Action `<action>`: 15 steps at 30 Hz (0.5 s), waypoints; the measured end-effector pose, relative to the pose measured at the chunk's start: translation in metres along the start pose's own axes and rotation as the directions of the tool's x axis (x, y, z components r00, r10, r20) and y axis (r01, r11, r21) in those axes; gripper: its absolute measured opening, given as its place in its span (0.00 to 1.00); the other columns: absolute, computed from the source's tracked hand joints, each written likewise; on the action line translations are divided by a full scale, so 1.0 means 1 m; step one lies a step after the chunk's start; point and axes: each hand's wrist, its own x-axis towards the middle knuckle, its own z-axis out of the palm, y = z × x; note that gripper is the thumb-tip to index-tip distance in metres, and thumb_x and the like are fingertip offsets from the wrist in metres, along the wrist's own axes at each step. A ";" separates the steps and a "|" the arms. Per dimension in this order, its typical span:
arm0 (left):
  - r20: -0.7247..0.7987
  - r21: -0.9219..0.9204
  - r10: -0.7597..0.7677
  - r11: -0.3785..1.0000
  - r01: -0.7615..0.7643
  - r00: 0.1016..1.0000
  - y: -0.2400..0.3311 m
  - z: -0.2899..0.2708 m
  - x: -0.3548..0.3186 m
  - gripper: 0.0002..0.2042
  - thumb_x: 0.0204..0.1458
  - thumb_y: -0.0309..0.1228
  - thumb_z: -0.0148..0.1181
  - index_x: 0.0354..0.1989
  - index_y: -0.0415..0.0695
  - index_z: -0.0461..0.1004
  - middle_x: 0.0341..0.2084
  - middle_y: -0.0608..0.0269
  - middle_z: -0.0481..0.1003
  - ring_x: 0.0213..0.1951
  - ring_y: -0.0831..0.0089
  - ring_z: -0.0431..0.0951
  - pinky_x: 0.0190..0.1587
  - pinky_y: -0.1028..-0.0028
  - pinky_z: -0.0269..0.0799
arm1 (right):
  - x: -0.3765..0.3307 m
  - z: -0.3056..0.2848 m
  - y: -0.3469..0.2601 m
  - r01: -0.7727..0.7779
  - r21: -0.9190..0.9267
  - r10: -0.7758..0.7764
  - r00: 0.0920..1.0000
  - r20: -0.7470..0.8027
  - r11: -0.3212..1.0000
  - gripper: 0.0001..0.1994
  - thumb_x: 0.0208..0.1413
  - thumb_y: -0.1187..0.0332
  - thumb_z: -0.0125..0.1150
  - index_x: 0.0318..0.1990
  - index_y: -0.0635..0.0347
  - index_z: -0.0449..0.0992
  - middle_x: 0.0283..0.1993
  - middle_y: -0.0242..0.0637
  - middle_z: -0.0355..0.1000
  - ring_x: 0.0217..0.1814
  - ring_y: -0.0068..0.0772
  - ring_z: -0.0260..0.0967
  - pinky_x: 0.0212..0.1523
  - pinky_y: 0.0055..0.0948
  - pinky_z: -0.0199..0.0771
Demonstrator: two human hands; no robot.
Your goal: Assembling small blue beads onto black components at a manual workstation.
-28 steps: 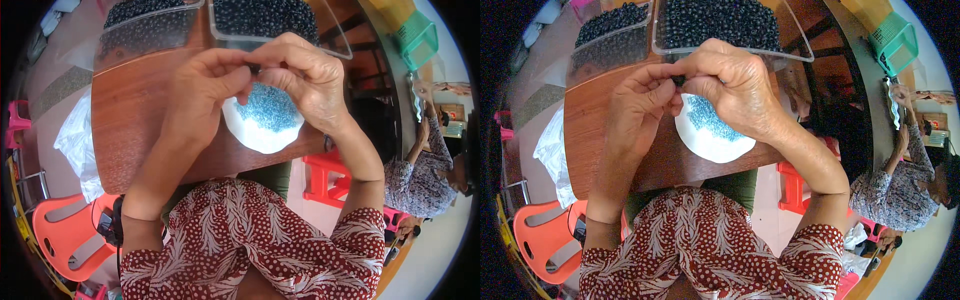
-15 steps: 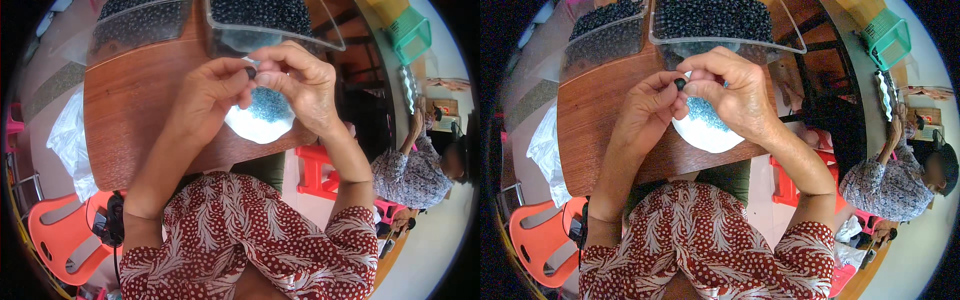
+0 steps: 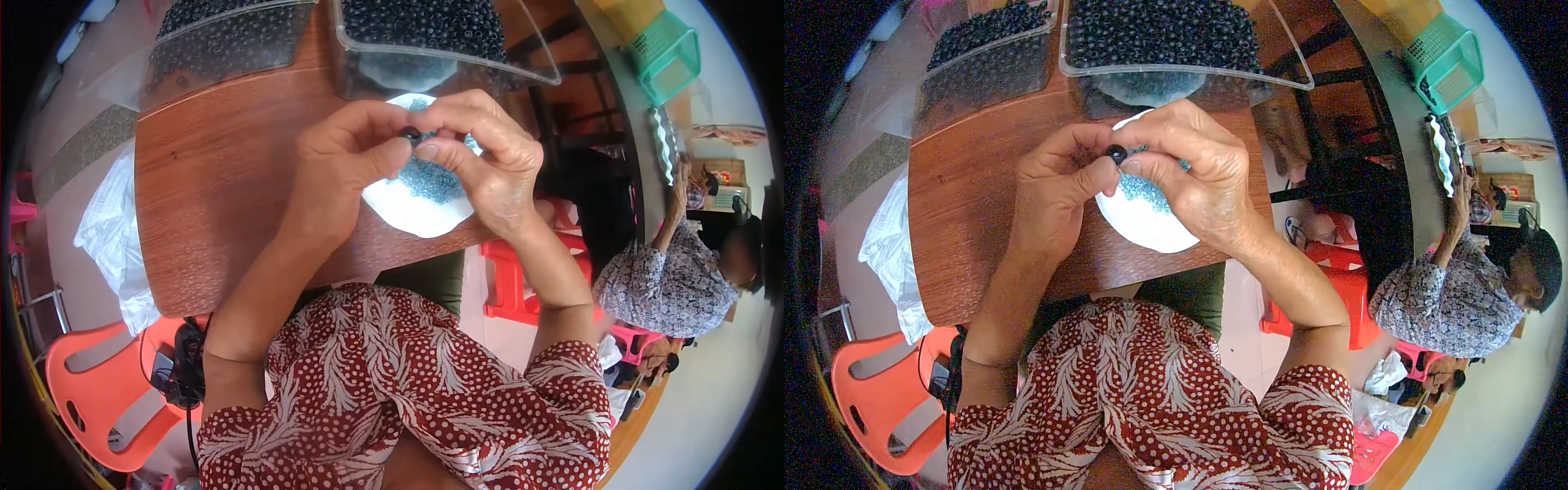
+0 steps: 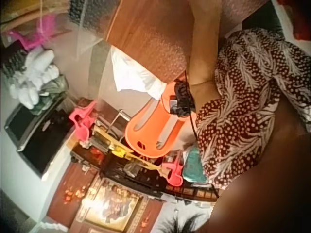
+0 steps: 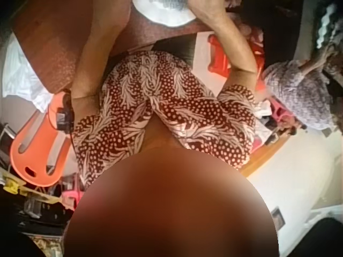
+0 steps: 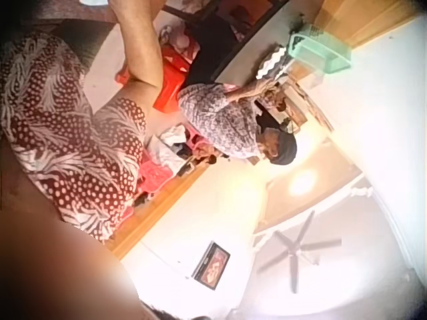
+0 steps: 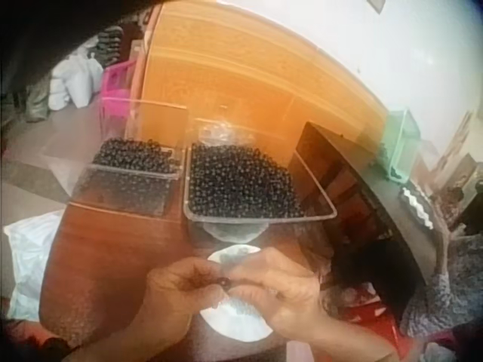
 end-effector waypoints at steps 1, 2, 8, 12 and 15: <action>0.015 0.009 -0.033 0.999 0.033 0.999 0.000 -0.002 0.000 0.09 0.45 0.22 0.59 0.37 0.36 0.71 0.27 0.65 0.73 0.27 0.81 0.69 0.31 0.83 0.64 | 0.000 0.000 0.000 0.003 -0.004 -0.003 1.000 -0.003 1.000 0.11 0.38 0.82 0.62 0.34 0.66 0.76 0.34 0.38 0.71 0.32 0.24 0.66 0.33 0.21 0.67; 0.032 0.021 -0.058 0.998 0.057 0.998 0.000 -0.004 0.004 0.09 0.45 0.21 0.58 0.37 0.35 0.71 0.28 0.65 0.72 0.27 0.80 0.69 0.31 0.83 0.65 | 0.002 -0.001 0.002 0.126 -0.136 -0.126 0.992 0.006 0.983 0.09 0.38 0.81 0.62 0.32 0.66 0.76 0.34 0.39 0.71 0.32 0.27 0.67 0.33 0.22 0.67; 0.083 -0.266 -0.229 0.933 0.243 0.970 -0.007 -0.008 -0.001 0.10 0.47 0.21 0.55 0.39 0.33 0.69 0.29 0.61 0.71 0.26 0.76 0.68 0.32 0.79 0.65 | -0.006 0.005 0.005 0.277 -0.392 -0.287 0.957 0.036 0.877 0.10 0.34 0.79 0.62 0.29 0.59 0.75 0.33 0.39 0.70 0.26 0.32 0.63 0.25 0.26 0.63; 0.098 -0.295 -0.290 0.905 0.306 0.952 -0.012 -0.015 0.001 0.10 0.48 0.23 0.56 0.39 0.34 0.70 0.29 0.61 0.72 0.27 0.75 0.68 0.33 0.78 0.65 | -0.005 0.010 0.011 0.383 -0.425 -0.409 0.912 0.033 0.820 0.12 0.31 0.80 0.60 0.29 0.61 0.74 0.33 0.37 0.70 0.25 0.30 0.61 0.23 0.25 0.62; 0.080 -0.306 -0.290 0.904 0.300 0.954 -0.011 -0.018 0.003 0.10 0.49 0.24 0.56 0.39 0.35 0.70 0.30 0.61 0.72 0.28 0.75 0.68 0.33 0.78 0.65 | -0.004 0.013 0.018 0.352 -0.392 -0.375 0.927 0.019 0.850 0.12 0.30 0.81 0.60 0.29 0.62 0.74 0.34 0.38 0.70 0.25 0.30 0.61 0.23 0.24 0.62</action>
